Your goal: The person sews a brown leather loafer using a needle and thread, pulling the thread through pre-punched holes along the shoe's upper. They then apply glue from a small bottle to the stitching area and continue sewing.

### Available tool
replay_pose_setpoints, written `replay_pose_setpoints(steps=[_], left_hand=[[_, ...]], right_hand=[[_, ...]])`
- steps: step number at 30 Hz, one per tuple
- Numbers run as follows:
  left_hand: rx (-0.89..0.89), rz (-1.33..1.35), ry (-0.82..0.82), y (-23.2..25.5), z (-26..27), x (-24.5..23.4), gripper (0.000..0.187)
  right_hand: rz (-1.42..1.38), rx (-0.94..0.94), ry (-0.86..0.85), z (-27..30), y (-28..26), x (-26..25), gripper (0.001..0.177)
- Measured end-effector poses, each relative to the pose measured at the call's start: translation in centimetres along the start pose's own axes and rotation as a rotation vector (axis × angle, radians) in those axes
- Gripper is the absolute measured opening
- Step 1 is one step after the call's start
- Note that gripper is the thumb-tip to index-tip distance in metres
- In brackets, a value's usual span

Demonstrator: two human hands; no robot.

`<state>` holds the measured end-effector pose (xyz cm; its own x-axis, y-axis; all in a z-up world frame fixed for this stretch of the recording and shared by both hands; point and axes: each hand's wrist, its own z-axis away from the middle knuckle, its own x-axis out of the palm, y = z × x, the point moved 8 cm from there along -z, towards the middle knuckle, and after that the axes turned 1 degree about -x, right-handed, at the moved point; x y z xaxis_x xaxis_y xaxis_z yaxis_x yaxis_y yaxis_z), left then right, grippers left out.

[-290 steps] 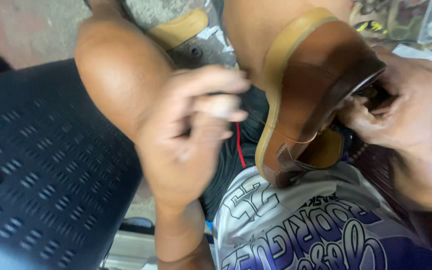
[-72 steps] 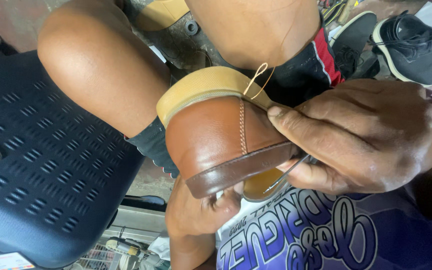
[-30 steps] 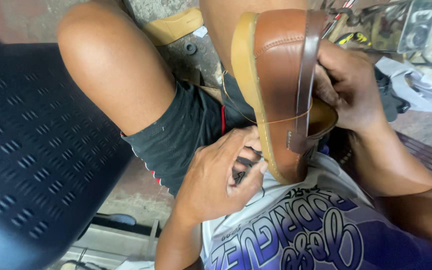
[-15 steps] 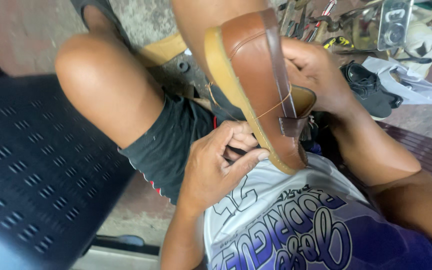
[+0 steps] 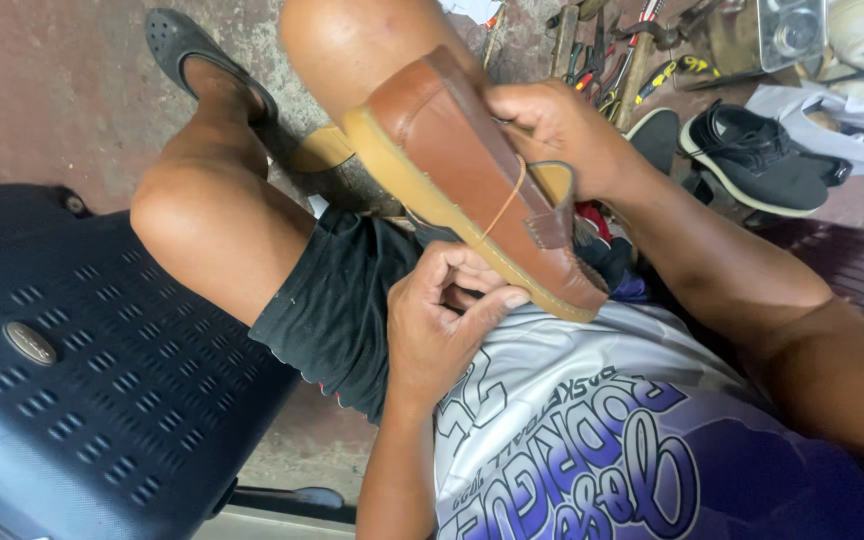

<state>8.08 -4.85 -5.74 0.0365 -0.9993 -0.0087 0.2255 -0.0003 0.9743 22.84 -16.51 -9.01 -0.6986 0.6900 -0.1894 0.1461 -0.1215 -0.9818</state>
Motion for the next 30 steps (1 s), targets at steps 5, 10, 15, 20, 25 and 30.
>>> replay_pose_setpoints(steps=[5, 10, 15, 20, 25, 30], left_hand=[[0.005, 0.005, 0.036, -0.1, 0.4, -0.1, 0.028], [0.036, -0.015, 0.067, -0.2, 0.6, 0.1, 0.03], [0.04, 0.027, 0.081, -0.6, 0.8, 0.3, 0.032], [0.043, 0.043, 0.107, -0.7, 1.1, 0.7, 0.032], [0.018, 0.053, 0.128, -1.0, 1.2, 1.1, 0.03], [-0.029, 0.11, 0.149, -1.7, 1.5, 1.7, 0.023]], right_hand=[[0.017, -0.105, -0.014, -0.1, -0.4, 0.2, 0.028], [0.092, -0.158, -0.01, -0.5, -1.1, 0.2, 0.033], [0.078, -0.183, -0.013, -0.9, -0.7, 0.4, 0.033], [0.163, -0.265, -0.007, -1.0, -0.6, 0.3, 0.033], [0.128, -0.261, 0.002, -0.9, -0.5, -0.1, 0.035], [0.067, -0.313, 0.021, -0.5, -1.4, -0.7, 0.03]])
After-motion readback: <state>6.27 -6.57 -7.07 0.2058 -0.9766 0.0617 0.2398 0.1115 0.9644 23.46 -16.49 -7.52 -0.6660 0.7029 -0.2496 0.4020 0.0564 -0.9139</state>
